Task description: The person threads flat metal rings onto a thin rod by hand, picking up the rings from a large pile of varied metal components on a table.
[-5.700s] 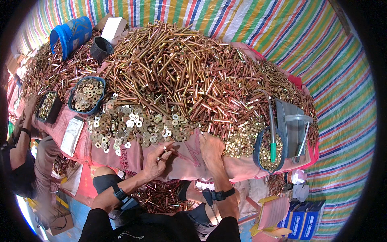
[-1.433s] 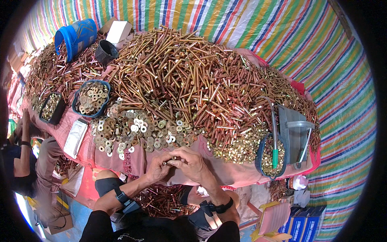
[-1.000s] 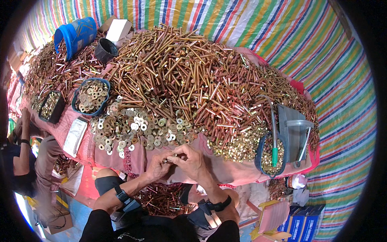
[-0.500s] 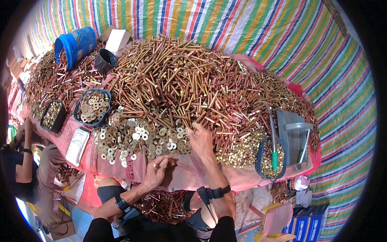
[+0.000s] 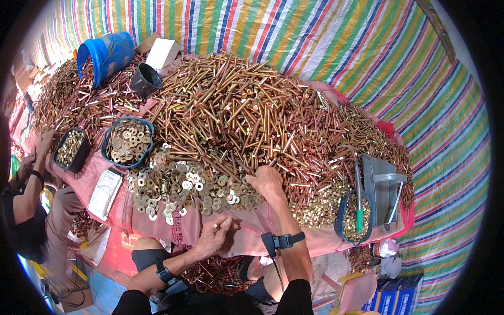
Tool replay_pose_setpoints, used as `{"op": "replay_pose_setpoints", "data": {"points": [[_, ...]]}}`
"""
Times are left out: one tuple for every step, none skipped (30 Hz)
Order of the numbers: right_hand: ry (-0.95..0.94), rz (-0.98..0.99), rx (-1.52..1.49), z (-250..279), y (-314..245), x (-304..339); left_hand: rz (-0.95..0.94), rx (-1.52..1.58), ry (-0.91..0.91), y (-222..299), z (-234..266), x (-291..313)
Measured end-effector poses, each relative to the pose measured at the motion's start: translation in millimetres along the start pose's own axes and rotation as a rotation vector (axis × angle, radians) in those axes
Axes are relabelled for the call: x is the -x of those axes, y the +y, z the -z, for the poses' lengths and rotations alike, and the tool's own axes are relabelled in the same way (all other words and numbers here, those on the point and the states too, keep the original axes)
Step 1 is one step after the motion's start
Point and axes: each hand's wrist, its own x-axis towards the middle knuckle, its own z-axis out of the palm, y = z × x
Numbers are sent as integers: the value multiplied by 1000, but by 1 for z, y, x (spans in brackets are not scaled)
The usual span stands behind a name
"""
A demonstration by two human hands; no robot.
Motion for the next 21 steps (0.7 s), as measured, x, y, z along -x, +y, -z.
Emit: {"op": "replay_pose_setpoints", "data": {"points": [[51, 33, -19, -3, 1, 2, 22, -43, 0, 1, 0, 1], [52, 42, -26, -5, 2, 1, 24, -52, -8, 2, 1, 2], [68, 47, -8, -7, 2, -1, 13, -55, -12, 2, 1, 3], [60, 52, -52, -8, 4, -3, 14, -52, -6, 1, 1, 4], [8, 61, -86, -7, 5, -7, 3, -41, 2, 1, 1, 5], [-21, 53, -90, -6, 6, -11, -1, -37, 10, 0, 1, 5], [-61, 18, -78, -4, 6, -15, -9, -30, 13, -1, 1, 5], [-108, 41, -161, -1, 8, -17, -8, -27, 16, -3, 1, 4], [-117, 37, -198, 2, 9, -17, 0, -33, 17, -4, 1, 3], [-150, 15, -226, 7, 10, -18, -6, -29, 21, -4, 1, 1], [-179, -26, -244, 12, 10, -16, 0, -33, 27, -5, 1, 0], [-202, -49, -289, 17, 11, -11, 6, -35, 30, -5, 1, 0], [-185, 20, -292, 21, 11, -5, 25, 47, 38, -5, 0, -1], [-159, 77, -295, 26, 11, 2, 42, 129, 42, -5, -1, -2], [-132, 95, -268, 32, 10, 8, 48, 208, 39, -4, -1, -6], [-112, 189, -230, 37, 10, 17, 94, 281, 46, -3, -1, -7], [-137, 235, -304, 42, 9, 25, 131, 353, 49, -2, 0, -11], [-166, 229, -332, 44, 8, 36, 170, 424, 53, 0, 2, -14], [-201, 237, -370, 46, 6, 45, 200, 489, 56, 1, 3, -18], [-248, 252, -329, 47, 2, 53, 232, 552, 62, 3, 6, -22], [-231, 342, -302, 45, -2, 61, 268, 615, 71, 5, 8, -24]]}}
